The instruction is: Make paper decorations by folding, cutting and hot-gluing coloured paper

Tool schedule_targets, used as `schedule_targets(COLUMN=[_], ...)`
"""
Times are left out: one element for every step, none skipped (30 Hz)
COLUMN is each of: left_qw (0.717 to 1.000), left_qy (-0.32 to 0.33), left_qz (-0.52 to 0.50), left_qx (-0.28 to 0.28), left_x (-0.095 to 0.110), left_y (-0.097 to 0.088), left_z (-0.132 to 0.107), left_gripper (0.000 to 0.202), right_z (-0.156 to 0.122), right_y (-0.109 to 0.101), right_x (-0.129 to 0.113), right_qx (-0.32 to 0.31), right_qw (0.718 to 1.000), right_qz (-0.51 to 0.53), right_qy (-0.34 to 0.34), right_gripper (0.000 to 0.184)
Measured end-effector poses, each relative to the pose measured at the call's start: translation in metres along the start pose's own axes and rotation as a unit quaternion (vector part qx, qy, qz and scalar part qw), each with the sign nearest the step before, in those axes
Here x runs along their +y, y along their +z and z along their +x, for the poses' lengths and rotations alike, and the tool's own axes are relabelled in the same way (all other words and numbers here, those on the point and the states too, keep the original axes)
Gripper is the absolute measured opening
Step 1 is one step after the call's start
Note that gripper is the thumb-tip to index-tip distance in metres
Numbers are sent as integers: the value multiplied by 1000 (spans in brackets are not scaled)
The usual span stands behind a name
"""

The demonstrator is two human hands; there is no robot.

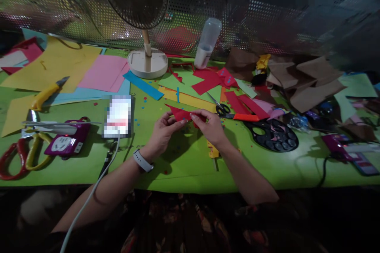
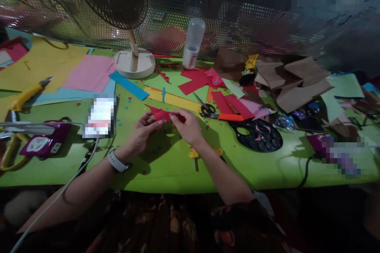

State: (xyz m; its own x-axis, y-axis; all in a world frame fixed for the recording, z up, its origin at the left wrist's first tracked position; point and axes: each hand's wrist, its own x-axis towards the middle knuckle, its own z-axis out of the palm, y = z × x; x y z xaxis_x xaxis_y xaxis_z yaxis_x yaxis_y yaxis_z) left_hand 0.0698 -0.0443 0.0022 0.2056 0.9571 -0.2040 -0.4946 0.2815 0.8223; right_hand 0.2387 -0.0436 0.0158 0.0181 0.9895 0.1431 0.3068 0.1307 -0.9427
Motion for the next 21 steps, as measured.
schedule_targets(left_qw=[1000, 1000, 1000, 1000, 1000, 1000, 1000, 1000, 1000, 1000, 1000, 1000, 1000, 1000, 1000, 1000, 1000, 1000, 1000, 1000, 1000], left_qy=[0, 0, 1, 3, 6, 9, 13, 17, 20, 22, 22, 21, 20, 20, 21, 23, 24, 25, 24, 22, 20], left_qz=[0, -1, -4, -6, -7, -6, -5, -5, -5, -6, -6, -6, -6, -5, -3, -1, 2, 6, 9, 11, 11], left_qx=[1, 4, 6, 7, 8, 9, 11, 13, 15, 16, 16, 15, 14, 14, 14, 15, 15, 13, 9, 5, 0], left_x=[0, -1, -1, -1, 0, 0, 0, 0, 0, 0, 0, 0, 0, 0, 0, 0, 0, 0, 0, -1, 0], left_y=[0, 0, 0, 0, 1, 1, 1, 1, 0, 0, 0, -1, -1, -2, -2, -3, -4, -5, -5, -6, -6], left_z=[0, 0, 0, 0, 1, 1, 1, 1, 1, 1, 1, 1, 1, 1, 1, 1, 1, 2, 2, 2, 2], left_gripper=[41, 40, 40, 40, 40, 40, 41, 41, 42, 43, 45, 46, 47, 47, 47, 46, 45, 44, 45, 47, 49], right_z=[-1, -1, -2, -2, -3, -3, -4, -4, -5, -5, -5, -6, -6, -6, -6, -7, -7, -7, -7, -7, -7], right_y=[1, 2, 2, 3, 4, 4, 5, 5, 6, 6, 6, 7, 7, 7, 7, 7, 7, 7, 7, 7, 6], right_x=[0, 1, 1, 2, 3, 3, 4, 4, 4, 4, 4, 3, 3, 2, 1, 0, -1, -2, -2, -3, -3], right_qx=[0, 0, 0, -1, -3, -6, -10, -14, -17, -17, -18, -16, -15, -13, -12, -11, -10, -11, -12, -12, -12], right_qw=[1000, 1000, 1000, 1000, 1000, 1000, 1000, 1000, 1000, 999, 999, 999, 999, 1000, 1000, 1000, 1000, 1000, 1000, 999, 999], right_qz=[-1, -4, -6, -7, -6, -1, 6, 13, 21, 26, 29, 29, 28, 26, 25, 25, 25, 26, 27, 27, 26], right_qy=[-1, -2, -3, -2, -1, 2, 6, 11, 15, 18, 19, 18, 15, 12, 9, 8, 8, 9, 12, 14, 16], right_gripper=[21, 21, 21, 21, 21, 22, 22, 22, 23, 23, 24, 24, 23, 23, 23, 23, 23, 23, 23, 24, 24])
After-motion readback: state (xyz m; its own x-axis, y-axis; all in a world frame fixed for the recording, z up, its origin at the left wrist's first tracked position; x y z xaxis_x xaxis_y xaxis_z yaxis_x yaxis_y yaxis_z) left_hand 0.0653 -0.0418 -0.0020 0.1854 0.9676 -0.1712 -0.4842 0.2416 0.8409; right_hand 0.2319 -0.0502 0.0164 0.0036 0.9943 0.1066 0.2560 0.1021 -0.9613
